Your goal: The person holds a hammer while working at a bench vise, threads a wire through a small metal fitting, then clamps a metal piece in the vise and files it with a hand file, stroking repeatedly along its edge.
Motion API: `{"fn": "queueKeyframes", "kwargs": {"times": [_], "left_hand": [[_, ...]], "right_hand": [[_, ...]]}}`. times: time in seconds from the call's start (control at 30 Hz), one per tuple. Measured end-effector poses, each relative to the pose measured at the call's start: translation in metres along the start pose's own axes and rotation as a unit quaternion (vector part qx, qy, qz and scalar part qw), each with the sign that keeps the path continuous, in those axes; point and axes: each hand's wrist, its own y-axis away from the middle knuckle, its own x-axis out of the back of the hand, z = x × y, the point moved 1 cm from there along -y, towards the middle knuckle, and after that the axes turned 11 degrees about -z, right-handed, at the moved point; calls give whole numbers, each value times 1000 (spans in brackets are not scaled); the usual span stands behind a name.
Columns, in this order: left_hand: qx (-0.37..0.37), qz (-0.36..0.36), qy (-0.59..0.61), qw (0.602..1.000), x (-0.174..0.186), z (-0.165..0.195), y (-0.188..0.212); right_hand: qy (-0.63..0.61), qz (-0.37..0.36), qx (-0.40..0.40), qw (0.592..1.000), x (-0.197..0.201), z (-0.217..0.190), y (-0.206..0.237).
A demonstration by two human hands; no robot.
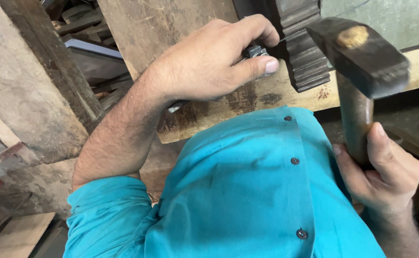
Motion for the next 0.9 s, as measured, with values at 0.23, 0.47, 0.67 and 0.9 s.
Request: {"fn": "queueKeyframes", "kwargs": {"times": [0.23, 0.47, 0.67, 0.9], "left_hand": [[14, -9, 9, 1000, 1, 0, 0], [-27, 5, 1, 1000, 2, 0, 1], [-15, -1, 8, 1000, 3, -1, 0], [-2, -2, 12, 1000, 2, -1, 0]], "right_hand": [[8, -12, -13, 1000, 0, -1, -1], [7, -10, -13, 1000, 0, 0, 0], [7, 9, -4, 1000, -1, 1, 3], [12, 0, -3, 1000, -2, 3, 5]]}}
